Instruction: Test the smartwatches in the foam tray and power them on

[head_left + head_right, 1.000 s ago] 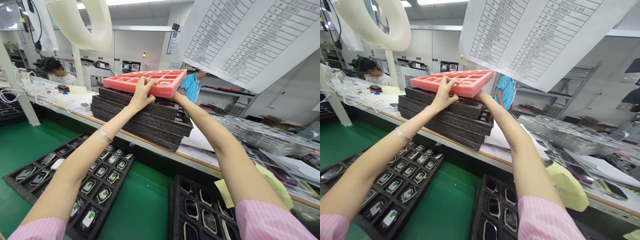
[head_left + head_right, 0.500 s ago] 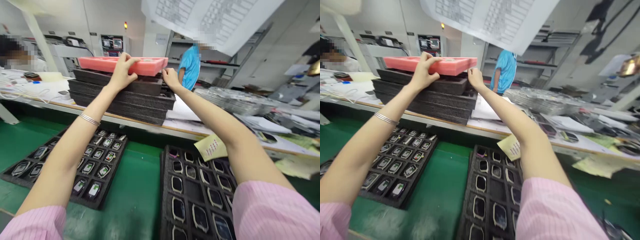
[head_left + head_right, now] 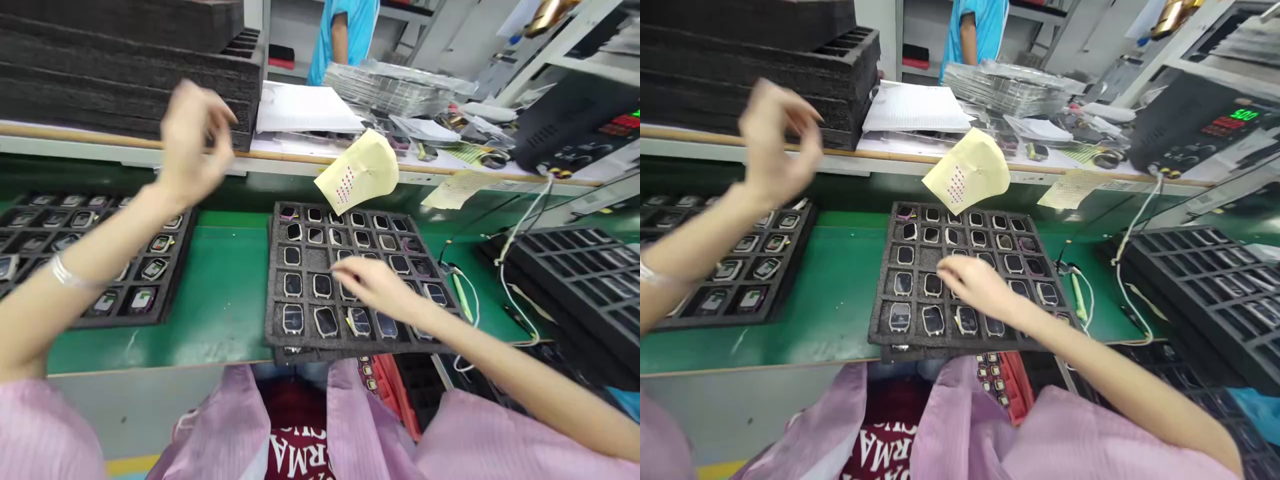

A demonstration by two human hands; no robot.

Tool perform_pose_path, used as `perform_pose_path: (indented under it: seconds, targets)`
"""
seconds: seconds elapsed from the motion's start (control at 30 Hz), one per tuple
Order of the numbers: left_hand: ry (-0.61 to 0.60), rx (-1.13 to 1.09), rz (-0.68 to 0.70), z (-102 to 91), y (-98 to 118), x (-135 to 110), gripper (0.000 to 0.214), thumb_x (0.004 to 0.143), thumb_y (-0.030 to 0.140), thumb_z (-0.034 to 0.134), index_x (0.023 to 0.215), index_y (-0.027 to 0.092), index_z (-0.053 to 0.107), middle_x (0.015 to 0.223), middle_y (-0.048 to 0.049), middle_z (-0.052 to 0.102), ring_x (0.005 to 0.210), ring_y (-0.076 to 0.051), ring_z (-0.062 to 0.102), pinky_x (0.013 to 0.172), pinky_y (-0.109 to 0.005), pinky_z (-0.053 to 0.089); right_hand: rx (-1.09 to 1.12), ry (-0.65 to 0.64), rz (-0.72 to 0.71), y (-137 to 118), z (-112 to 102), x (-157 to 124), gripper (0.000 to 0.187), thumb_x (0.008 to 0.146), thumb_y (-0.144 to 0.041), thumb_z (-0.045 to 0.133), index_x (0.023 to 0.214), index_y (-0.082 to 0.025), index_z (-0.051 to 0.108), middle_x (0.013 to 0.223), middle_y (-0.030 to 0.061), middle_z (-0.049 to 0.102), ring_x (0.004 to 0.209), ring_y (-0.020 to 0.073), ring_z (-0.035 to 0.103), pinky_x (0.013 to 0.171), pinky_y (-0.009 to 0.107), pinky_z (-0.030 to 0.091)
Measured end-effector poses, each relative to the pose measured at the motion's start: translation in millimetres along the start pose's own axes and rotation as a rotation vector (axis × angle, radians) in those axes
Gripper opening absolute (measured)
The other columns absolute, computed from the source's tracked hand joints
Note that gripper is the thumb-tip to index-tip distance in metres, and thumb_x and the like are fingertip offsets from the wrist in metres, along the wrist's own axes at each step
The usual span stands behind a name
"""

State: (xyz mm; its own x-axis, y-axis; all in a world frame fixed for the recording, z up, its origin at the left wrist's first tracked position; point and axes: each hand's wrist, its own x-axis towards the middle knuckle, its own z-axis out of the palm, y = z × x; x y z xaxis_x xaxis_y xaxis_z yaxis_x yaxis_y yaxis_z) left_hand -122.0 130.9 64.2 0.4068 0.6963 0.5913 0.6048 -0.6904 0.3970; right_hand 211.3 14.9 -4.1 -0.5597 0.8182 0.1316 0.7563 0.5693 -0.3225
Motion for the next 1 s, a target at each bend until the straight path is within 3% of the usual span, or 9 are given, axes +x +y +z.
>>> perform_pose_path:
  seconds: [0.07,0.13,0.23,0.33,0.5,0.67,0.77,0.9,1.0]
  targets:
    - [-0.166,0.042,0.118,42.6,46,-45,0.029,0.095,0.035,0.044,0.098,0.01,0.059,0.088,-0.0024,0.06,0.093,-0.019,0.059,0.087,-0.039,0.045,0.019,-0.134,-0.022,-14,25,-25,0.019,0.096,-0.022,0.05,0.095,-0.015,0.067,0.087,0.007,0.072,0.078,0.0186,0.067,0.073,0.03,0.052]
    - [-0.384,0.158,0.226,79.6,84,-87,0.027,0.094,0.031,0.049,0.077,0.013,0.06,0.073,-0.003,0.061,0.075,-0.017,0.061,0.073,-0.032,0.046,-0.064,-0.185,-0.094,-27,47,-41,0.018,0.095,-0.022,0.051,0.094,-0.015,0.068,0.085,0.0079,0.07,0.079,0.0202,0.067,0.074,0.031,0.053]
    - [-0.535,0.309,0.18,120.0,118,-130,0.02,0.093,0.03,0.054,0.09,0.011,0.063,0.086,-0.0114,0.066,0.085,-0.025,0.063,0.07,-0.034,0.045,-0.362,-0.025,-0.118,-35,69,-56,0.024,0.096,-0.024,0.05,0.106,-0.012,0.068,0.083,0.0122,0.065,0.075,0.0248,0.064,0.067,0.035,0.053]
    - [-0.491,0.417,0.048,141.4,130,-142,0.024,0.096,0.03,0.048,0.094,0.011,0.063,0.092,-0.0118,0.065,0.09,-0.026,0.063,0.072,-0.034,0.047,-0.504,0.206,-0.194,-22,85,-59,0.04,0.1,-0.036,0.039,0.107,-0.011,0.069,0.083,0.015,0.062,0.072,0.0259,0.06,0.063,0.037,0.052]
    - [-0.371,0.509,-0.165,154.5,139,-142,0.02,0.095,0.024,0.051,0.093,0.01,0.064,0.098,-0.0123,0.064,0.094,-0.024,0.062,0.073,-0.032,0.05,-0.378,0.382,-0.297,8,104,-47,0.05,0.102,-0.04,0.025,0.104,-0.017,0.07,0.078,0.0123,0.063,0.068,0.026,0.058,0.065,0.041,0.051]
    - [-0.259,0.451,-0.317,162.1,152,-156,0.03,0.09,0.042,0.059,0.099,0.015,0.064,0.101,-0.0118,0.065,0.097,-0.025,0.062,0.08,-0.033,0.051,0.005,0.368,-0.1,10,108,-44,0.064,0.094,-0.064,0.032,0.109,-0.012,0.065,0.086,0.0117,0.064,0.074,0.0247,0.065,0.066,0.037,0.053]
    - [-0.185,0.381,-0.448,162.8,157,-163,0.039,0.087,0.045,0.061,0.106,0.011,0.06,0.1,-0.015,0.066,0.097,-0.028,0.063,0.082,-0.037,0.051,0.159,0.378,0.014,4,105,-44,0.078,0.08,-0.079,0.04,0.103,-0.01,0.068,0.076,0.0091,0.062,0.062,0.0223,0.06,0.06,0.037,0.05]
    - [-0.114,0.195,-0.562,157.5,155,-166,0.036,0.084,0.039,0.067,0.097,0.006,0.061,0.097,-0.0185,0.066,0.097,-0.032,0.063,0.085,-0.04,0.048,0.384,0.324,0.034,-8,99,-50,0.061,0.073,-0.074,0.058,0.083,-0.015,0.071,0.069,0.0063,0.061,0.055,0.0177,0.051,0.056,0.033,0.044]
    - [-0.073,-0.036,-0.59,152.9,151,-168,0.024,0.076,0.031,0.074,0.077,0.011,0.062,0.085,-0.0117,0.067,0.09,-0.029,0.064,0.082,-0.037,0.047,0.718,0.302,0.057,-17,93,-59,0.042,0.07,-0.057,0.074,0.083,-0.017,0.068,0.089,0.01,0.069,0.066,0.0183,0.056,0.062,0.032,0.047]
